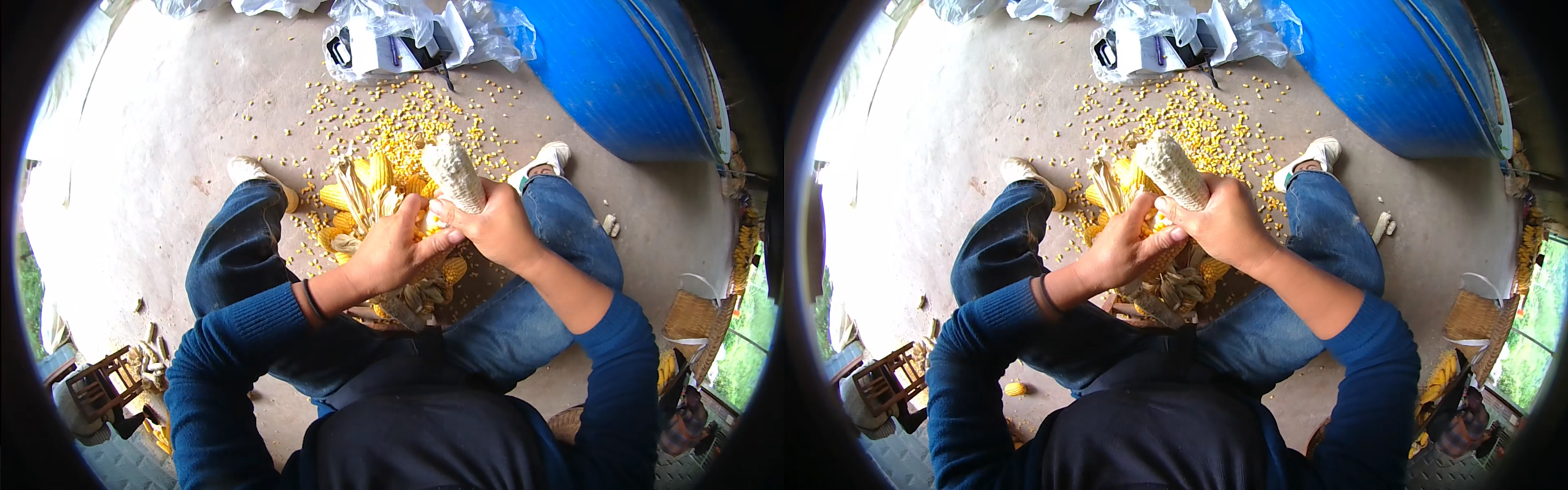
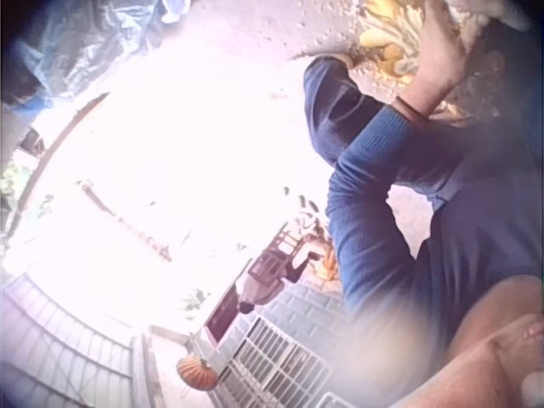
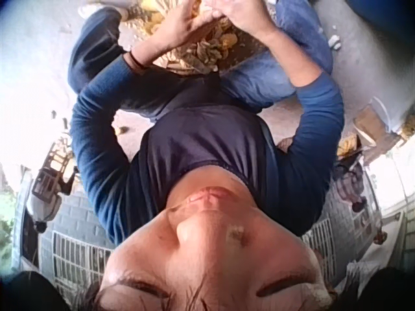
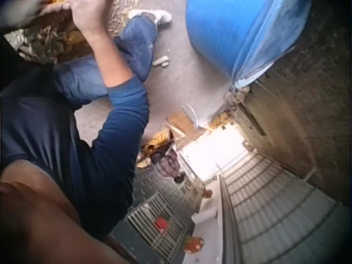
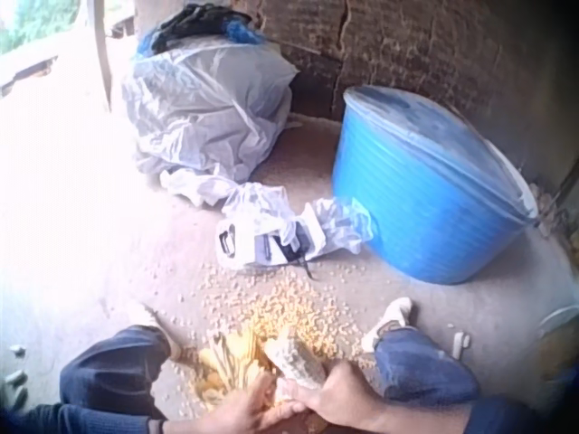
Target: The person sits on a concrete floor and shucks dried corn cobs by hand, removing kernels that fall onto the ground. They handle multiple cobs one at a time, rotating them to strip kernels and occasionally adjusting their grip.
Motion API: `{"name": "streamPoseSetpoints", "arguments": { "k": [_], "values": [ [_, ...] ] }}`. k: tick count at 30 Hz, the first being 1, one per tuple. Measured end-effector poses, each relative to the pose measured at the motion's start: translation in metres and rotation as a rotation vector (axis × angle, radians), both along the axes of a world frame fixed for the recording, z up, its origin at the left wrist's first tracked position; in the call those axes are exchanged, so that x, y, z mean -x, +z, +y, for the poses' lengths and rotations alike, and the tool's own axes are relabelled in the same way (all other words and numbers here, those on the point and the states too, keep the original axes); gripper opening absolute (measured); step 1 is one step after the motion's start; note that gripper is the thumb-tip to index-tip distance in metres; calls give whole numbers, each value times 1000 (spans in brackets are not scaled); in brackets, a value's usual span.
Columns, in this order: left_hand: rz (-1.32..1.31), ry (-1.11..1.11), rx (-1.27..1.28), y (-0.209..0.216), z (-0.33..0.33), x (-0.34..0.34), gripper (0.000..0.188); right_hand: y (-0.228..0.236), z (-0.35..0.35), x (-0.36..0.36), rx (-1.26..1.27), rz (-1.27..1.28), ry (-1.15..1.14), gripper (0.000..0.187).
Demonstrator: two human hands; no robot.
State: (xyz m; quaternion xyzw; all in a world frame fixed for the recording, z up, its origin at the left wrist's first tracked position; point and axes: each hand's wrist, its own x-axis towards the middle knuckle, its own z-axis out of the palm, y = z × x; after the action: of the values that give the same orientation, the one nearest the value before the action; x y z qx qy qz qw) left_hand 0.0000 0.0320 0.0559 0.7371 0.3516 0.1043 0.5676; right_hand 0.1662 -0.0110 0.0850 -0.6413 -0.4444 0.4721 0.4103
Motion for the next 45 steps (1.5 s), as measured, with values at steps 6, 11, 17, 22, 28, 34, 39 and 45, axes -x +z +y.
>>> {"name": "streamPoseSetpoints", "arguments": {
  "k": [6, 11, 17, 22, 28, 34, 39, 45],
  "values": [
    [-142, 50, 81, -24, -15, 3, 35, -23, -7, 6, 72, -41, -38, 19],
    [-30, 208, 146, -23, -15, -4, 31, -33, -7, 5, -128, -85, -109, 17],
    [-285, 260, 505, -32, -7, -4, 44, -22, 5, 1, 6, -56, -129, 17],
    [-212, 138, 334, -11, -9, -5, 49, -22, 6, -1, 25, -50, -181, 18],
    [-168, 229, 498, -24, -14, -5, 39, -26, 5, 5, 71, -67, -181, 17],
    [-352, 353, 589, -61, -22, -3, 41, -29, 6, 7, 24, -128, -156, 21],
    [-24, 143, 170, -19, -10, -8, 52, -31, 7, 4, 61, -147, -197, 23],
    [-142, 129, 25, -17, -11, -8, 39, -33, 9, 4, 80, -117, -189, 23]
  ]
}}
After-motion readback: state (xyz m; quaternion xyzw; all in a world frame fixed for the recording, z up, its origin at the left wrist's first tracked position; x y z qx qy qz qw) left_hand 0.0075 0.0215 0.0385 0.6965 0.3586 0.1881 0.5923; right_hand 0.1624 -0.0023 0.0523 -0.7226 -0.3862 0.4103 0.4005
